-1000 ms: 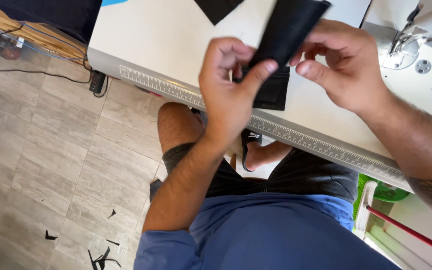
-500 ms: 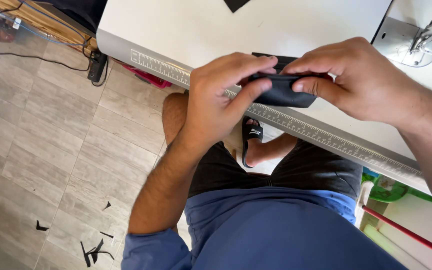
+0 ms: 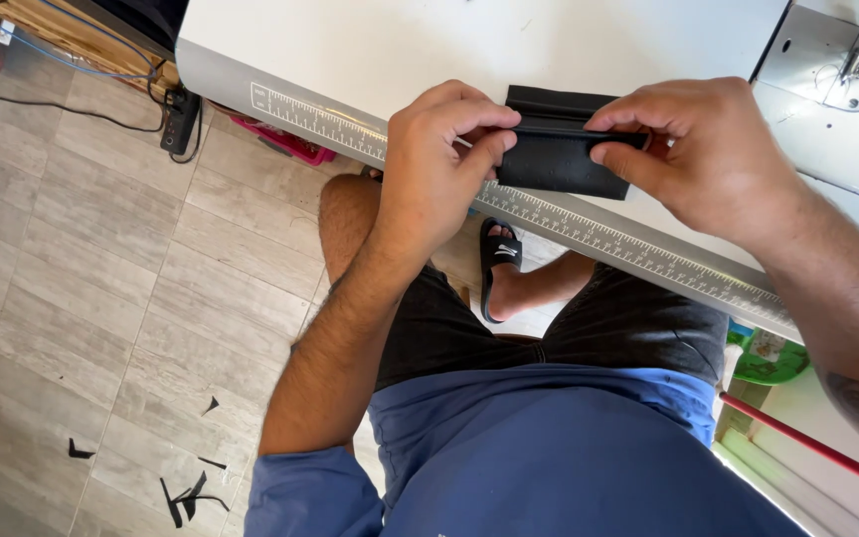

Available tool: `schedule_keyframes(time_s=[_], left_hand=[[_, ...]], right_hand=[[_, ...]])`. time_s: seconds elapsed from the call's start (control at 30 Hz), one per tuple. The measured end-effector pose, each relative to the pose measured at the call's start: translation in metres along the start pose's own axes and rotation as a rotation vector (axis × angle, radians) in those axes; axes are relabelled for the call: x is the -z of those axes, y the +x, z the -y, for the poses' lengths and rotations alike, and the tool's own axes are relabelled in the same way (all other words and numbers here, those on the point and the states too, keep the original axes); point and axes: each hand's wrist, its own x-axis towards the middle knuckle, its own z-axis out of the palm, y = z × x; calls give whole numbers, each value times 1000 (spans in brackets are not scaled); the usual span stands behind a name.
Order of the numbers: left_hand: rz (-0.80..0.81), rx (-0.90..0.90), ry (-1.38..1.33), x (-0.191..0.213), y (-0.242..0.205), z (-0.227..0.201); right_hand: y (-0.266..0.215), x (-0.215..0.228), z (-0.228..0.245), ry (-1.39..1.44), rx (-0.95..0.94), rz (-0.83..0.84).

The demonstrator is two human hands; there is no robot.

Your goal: Applying glue to leather pieces and folding them to assemble card slots for a wallet

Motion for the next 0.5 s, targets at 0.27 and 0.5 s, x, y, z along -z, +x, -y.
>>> schedule_keyframes(time_s=[0.27, 0.5], left_hand=[[-19, -69, 162, -3, 8, 10], [-29, -82, 155, -5, 7, 16]], right_hand=[[0, -8, -9, -33, 105, -54], [0, -10, -14, -103, 171, -62]])
